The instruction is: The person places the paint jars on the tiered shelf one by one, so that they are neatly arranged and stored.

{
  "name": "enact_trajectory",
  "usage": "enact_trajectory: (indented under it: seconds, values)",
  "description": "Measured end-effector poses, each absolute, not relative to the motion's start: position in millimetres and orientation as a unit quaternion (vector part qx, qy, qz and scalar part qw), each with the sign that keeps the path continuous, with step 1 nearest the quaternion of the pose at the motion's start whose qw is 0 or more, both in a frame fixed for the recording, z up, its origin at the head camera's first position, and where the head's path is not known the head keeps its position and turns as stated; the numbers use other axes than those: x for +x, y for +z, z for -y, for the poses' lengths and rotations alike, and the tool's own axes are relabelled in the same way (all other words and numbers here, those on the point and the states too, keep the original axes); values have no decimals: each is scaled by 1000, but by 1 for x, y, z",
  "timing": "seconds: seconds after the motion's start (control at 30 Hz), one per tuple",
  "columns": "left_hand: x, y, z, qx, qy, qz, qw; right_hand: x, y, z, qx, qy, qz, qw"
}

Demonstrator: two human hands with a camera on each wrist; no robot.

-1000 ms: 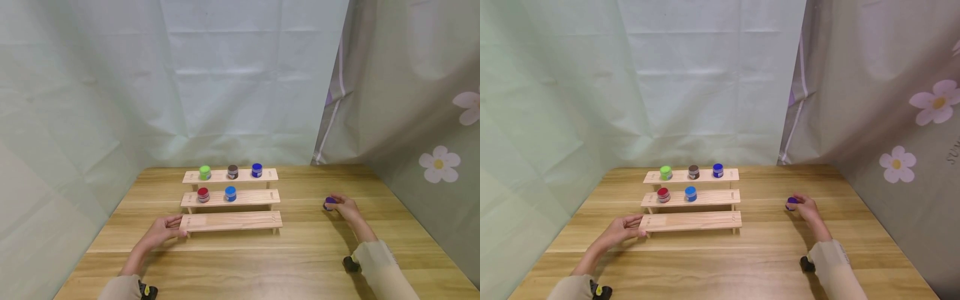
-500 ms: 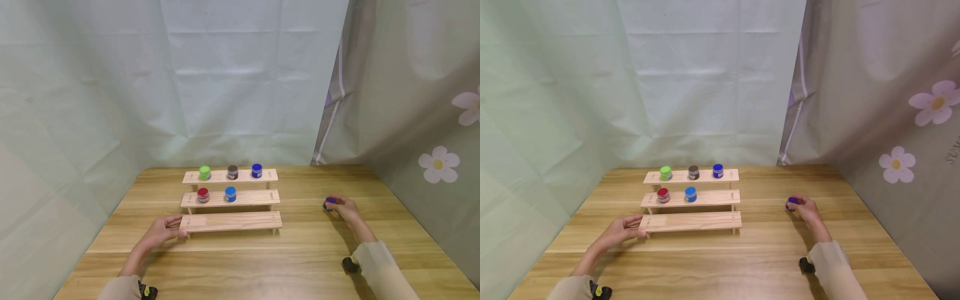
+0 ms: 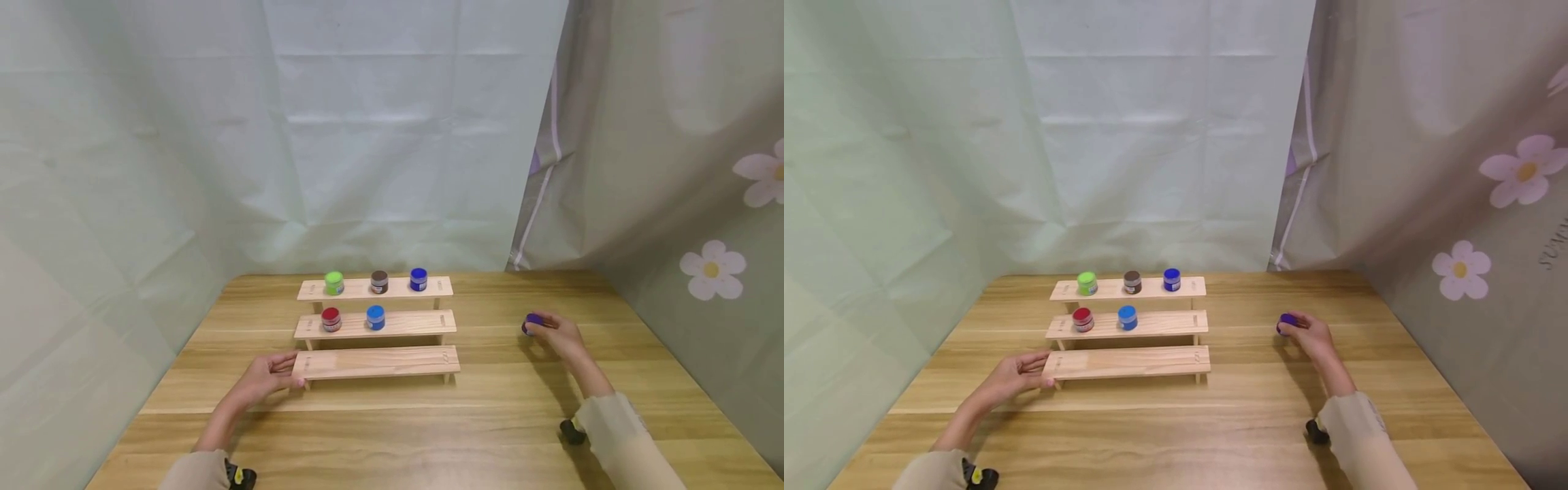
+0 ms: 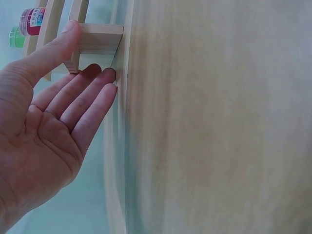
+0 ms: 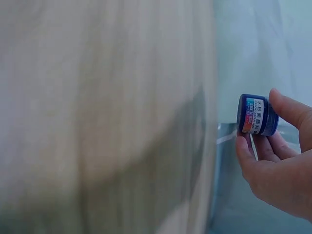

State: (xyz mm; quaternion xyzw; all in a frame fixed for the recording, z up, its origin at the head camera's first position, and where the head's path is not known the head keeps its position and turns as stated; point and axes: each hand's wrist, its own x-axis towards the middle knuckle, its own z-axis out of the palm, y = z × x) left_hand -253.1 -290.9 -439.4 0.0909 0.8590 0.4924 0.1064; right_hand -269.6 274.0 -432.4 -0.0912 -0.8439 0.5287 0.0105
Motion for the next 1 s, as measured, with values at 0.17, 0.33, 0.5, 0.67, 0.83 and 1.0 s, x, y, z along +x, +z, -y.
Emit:
enact_trajectory:
  seconds: [0.17,0.33,0.5,0.67,0.83,1.0]
  values:
    - [-253,-439,291,91,492,-860,105,-269,-420,-264,-75,527,847,13]
    - [-253,-439,291,94,496,-857,104,-269,-407,-250,-60,529,846,9]
    - [-252,-439,290,97,500,-854,105,-272,-396,-232,-39,533,845,7]
    - [-253,-440,291,97,501,-854,104,-273,-384,-206,-17,543,840,9]
    - [-253,-440,291,94,498,-856,106,-273,-379,-181,23,546,837,19]
    - [-254,-439,292,93,492,-859,108,-273,-377,-156,58,535,842,18]
